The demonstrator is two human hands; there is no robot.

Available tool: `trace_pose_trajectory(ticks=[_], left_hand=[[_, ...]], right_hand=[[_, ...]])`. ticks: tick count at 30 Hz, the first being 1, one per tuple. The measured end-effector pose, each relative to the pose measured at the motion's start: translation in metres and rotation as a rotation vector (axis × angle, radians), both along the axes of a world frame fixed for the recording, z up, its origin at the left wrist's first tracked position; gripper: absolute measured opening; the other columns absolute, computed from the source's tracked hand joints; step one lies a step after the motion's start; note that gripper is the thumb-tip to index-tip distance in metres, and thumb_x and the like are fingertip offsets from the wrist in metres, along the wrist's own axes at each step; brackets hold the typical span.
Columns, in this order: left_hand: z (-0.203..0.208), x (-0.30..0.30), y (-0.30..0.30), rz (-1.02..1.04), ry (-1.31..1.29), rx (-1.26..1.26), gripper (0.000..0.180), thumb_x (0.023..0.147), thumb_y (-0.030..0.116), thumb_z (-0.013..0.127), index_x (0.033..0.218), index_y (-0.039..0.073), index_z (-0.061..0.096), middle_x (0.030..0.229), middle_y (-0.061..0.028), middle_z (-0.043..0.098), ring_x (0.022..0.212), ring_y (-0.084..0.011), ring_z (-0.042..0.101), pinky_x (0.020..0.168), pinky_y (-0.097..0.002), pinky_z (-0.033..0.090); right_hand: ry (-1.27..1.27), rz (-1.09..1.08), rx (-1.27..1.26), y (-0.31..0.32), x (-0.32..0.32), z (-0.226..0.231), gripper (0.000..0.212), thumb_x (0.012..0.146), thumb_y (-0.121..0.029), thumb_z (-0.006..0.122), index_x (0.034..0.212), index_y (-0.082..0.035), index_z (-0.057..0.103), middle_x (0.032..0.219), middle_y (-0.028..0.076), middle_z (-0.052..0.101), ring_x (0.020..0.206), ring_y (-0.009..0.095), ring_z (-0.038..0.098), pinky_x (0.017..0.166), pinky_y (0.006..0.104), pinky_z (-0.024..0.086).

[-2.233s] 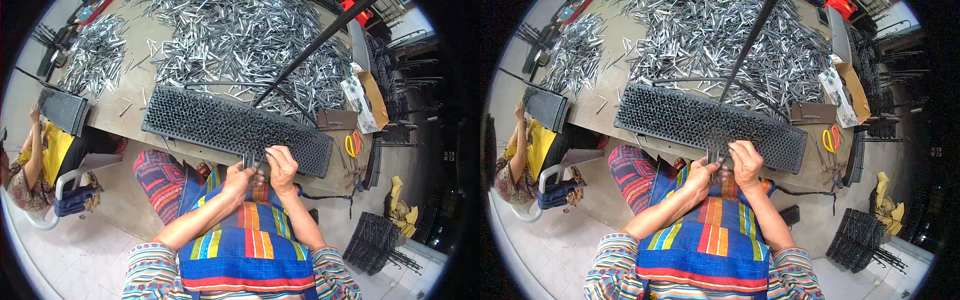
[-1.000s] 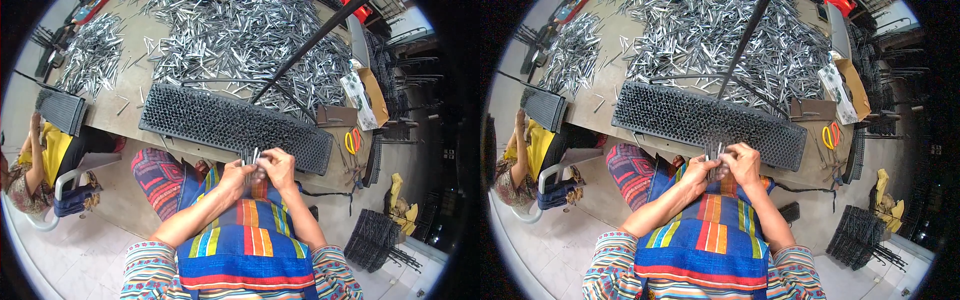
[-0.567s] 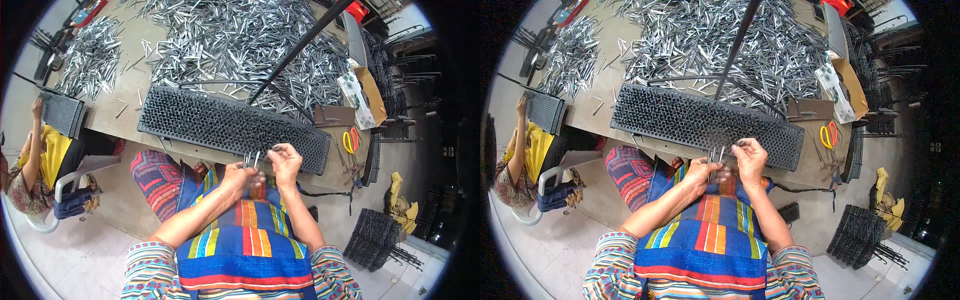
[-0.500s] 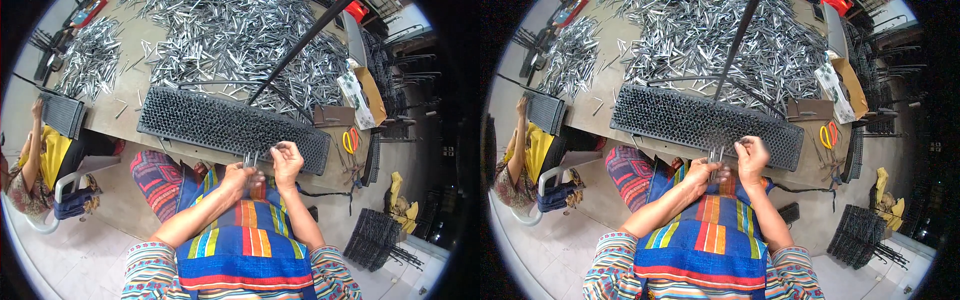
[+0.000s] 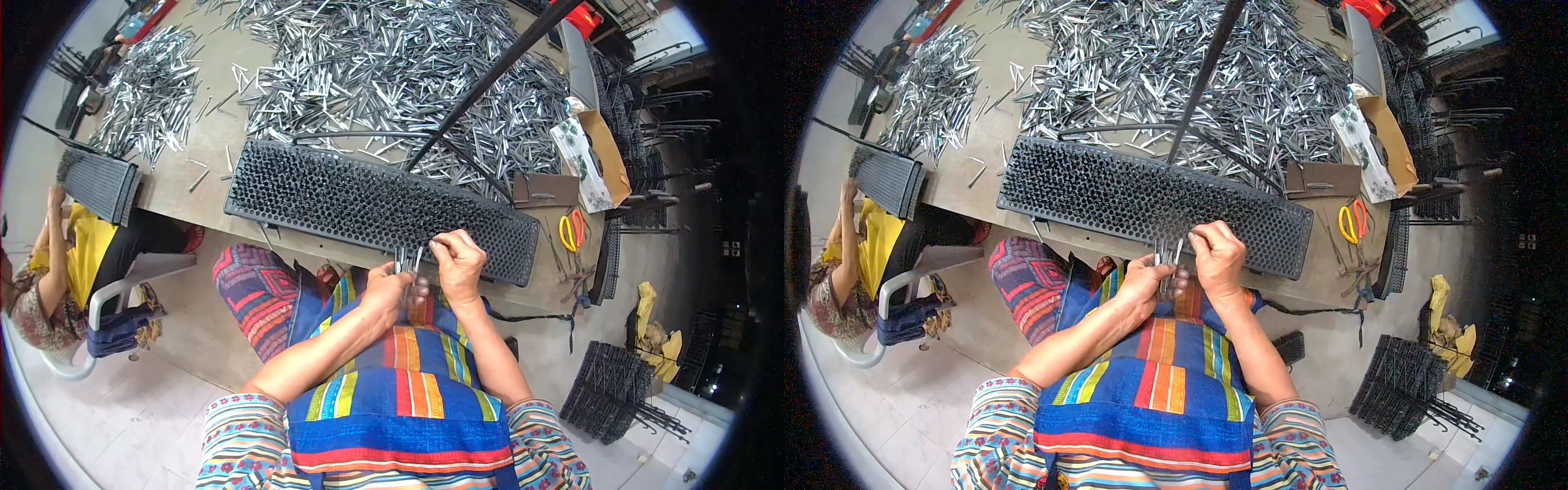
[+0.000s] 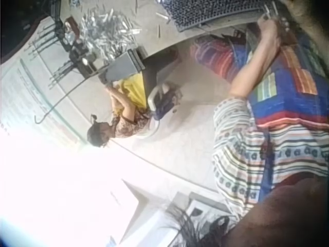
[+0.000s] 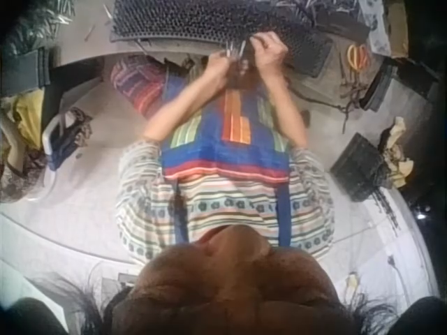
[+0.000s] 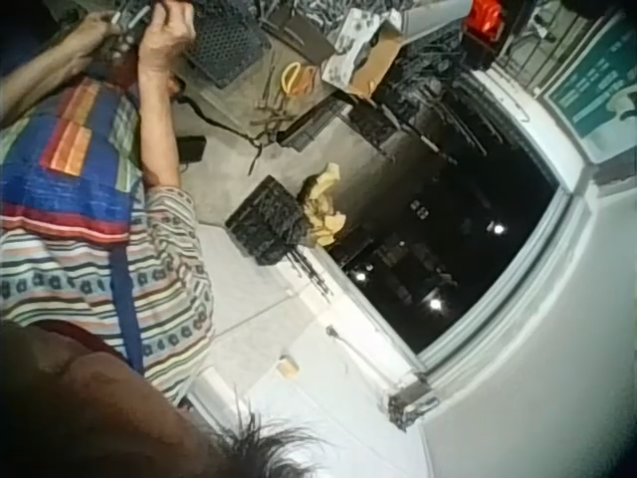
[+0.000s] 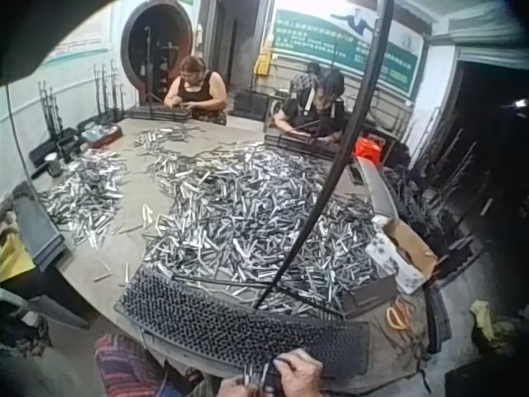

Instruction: Assembling metal components by inserting metal pins into a honeycomb mesh grid.

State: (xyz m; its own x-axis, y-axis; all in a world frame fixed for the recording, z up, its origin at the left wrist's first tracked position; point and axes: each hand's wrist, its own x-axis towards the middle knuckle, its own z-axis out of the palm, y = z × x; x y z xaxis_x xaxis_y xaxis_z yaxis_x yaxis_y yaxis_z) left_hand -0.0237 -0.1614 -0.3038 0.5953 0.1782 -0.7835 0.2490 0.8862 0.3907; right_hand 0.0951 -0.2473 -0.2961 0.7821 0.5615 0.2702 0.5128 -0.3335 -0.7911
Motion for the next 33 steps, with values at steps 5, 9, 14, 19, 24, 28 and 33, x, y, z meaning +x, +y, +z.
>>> trace_pose_trajectory(ticks=[5,9,14,19,24,28,33], left_hand=[[0.008,-0.004,0.001,0.003,-0.062,-0.010,0.012,0.087,-0.003,0.052,0.099,-0.002,0.057,0.082,-0.0144,0.067,0.065,-0.0214,0.067,0.054,-0.0303,0.057],[0.009,-0.006,-0.001,-0.060,-0.132,-0.020,0.014,0.087,-0.004,0.052,0.100,-0.001,0.058,0.084,-0.0135,0.068,0.067,-0.0213,0.068,0.054,-0.0294,0.057],[0.003,-0.002,-0.004,-0.040,-0.045,0.011,0.018,0.087,-0.005,0.050,0.103,0.000,0.059,0.090,-0.0130,0.068,0.074,-0.0209,0.069,0.057,-0.0288,0.058],[0.004,0.001,-0.006,-0.062,-0.038,0.029,0.018,0.087,-0.005,0.050,0.101,0.000,0.059,0.091,-0.0128,0.068,0.075,-0.0198,0.069,0.060,-0.0292,0.058],[-0.001,-0.001,-0.005,-0.076,-0.030,0.080,0.015,0.087,-0.004,0.051,0.098,-0.001,0.061,0.087,-0.0122,0.068,0.071,-0.0179,0.068,0.059,-0.0283,0.057],[0.004,-0.001,-0.003,-0.059,-0.068,0.027,0.014,0.087,-0.003,0.052,0.096,-0.001,0.062,0.084,-0.0117,0.068,0.068,-0.0166,0.067,0.058,-0.0275,0.056],[0.008,-0.001,-0.003,-0.089,-0.137,-0.028,0.013,0.088,-0.001,0.054,0.097,-0.001,0.063,0.085,-0.0122,0.069,0.071,-0.0186,0.068,0.060,-0.0279,0.058]], right_hand=[[0.173,-0.040,-0.032,-0.008,-0.007,-0.005,0.008,0.076,-0.004,0.070,0.082,0.001,0.067,0.068,0.005,0.061,0.057,0.014,0.059,0.053,0.0263,0.045],[0.699,0.047,0.001,-0.017,-0.008,-0.003,0.006,0.078,-0.003,0.070,0.082,0.000,0.067,0.066,0.000,0.062,0.056,0.004,0.054,0.050,0.0199,0.042],[0.703,-0.160,0.288,-0.015,-0.002,0.006,0.004,0.081,0.001,0.067,0.079,0.000,0.063,0.064,-0.003,0.059,0.051,0.000,0.043,0.045,0.0170,0.032],[0.181,-0.159,0.117,-0.010,0.006,-0.002,0.006,0.078,0.004,0.067,0.081,0.000,0.064,0.070,-0.001,0.058,0.056,0.003,0.045,0.050,0.0205,0.036],[-0.215,-0.046,-0.126,-0.007,0.000,0.006,0.011,0.075,-0.004,0.070,0.086,-0.003,0.067,0.081,0.011,0.060,0.065,0.028,0.062,0.058,0.0347,0.048],[-0.141,-0.068,-0.070,-0.013,-0.004,0.006,0.014,0.074,-0.003,0.070,0.088,-0.004,0.068,0.079,0.010,0.060,0.063,0.025,0.062,0.056,0.0325,0.048],[0.832,0.070,0.042,-0.028,-0.014,0.000,0.011,0.078,-0.003,0.069,0.087,0.003,0.066,0.073,0.005,0.065,0.061,0.010,0.060,0.053,0.0235,0.046]])
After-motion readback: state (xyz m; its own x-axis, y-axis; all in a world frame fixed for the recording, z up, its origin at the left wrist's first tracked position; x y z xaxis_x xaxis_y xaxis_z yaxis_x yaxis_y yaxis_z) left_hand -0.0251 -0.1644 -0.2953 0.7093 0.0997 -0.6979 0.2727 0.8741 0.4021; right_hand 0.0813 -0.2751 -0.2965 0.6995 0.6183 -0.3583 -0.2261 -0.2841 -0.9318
